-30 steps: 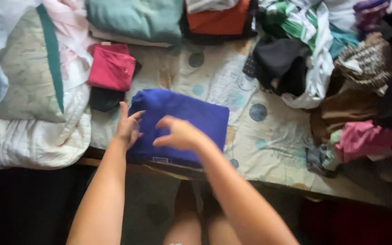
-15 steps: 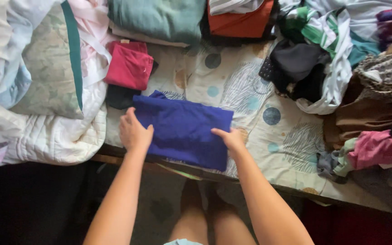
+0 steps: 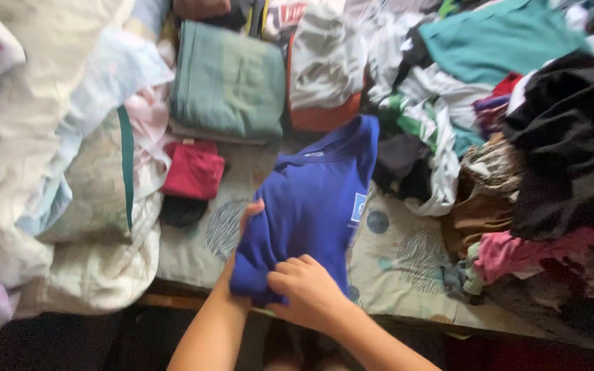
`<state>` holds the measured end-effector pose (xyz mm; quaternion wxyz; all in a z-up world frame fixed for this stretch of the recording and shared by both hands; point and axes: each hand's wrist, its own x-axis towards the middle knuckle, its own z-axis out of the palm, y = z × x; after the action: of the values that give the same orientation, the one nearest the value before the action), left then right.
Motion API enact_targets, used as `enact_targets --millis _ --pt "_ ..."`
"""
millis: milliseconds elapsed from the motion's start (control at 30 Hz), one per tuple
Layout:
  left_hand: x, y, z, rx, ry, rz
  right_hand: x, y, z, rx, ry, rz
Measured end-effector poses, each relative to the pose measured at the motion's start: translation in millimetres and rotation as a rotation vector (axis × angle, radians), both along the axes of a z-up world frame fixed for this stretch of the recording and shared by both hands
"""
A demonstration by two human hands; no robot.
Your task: Folding various laundry items such as shirts and pants on a bed.
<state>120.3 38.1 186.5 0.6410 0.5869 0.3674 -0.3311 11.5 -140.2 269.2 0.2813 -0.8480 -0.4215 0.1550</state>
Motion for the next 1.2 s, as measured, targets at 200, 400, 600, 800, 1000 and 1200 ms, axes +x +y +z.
enact_targets --millis 200,400,600,800,1000,1200 --pt "18.7 -0.3 68.9 -0.167 -0.046 -0.026 45.3 -45.7 4.5 0.454 -0.474 -0.719" --pt "63.6 1.8 145.6 -0.324 -0.123 -0.047 115.2 -83.0 -16.5 0.976 1.419 -1.062" --pt "110.9 3.1 175.2 -0.498 -0.146 -0.026 194.0 -82.0 60.3 0.627 1.122 -0.949" --pt "236.5 14.5 114.8 -0.153 -0.750 -0.290 330.0 -77.6 91.2 0.652 0.887 -0.910" --pt "439.4 47.1 101.0 0.078 -0.803 -0.313 538.1 -60.9 62.0 0.641 0.766 -0.784" --pt "610.3 73.2 135.7 0.053 -1.055 -0.120 701.0 -16.6 60.0 1.080 0.440 -0.572"
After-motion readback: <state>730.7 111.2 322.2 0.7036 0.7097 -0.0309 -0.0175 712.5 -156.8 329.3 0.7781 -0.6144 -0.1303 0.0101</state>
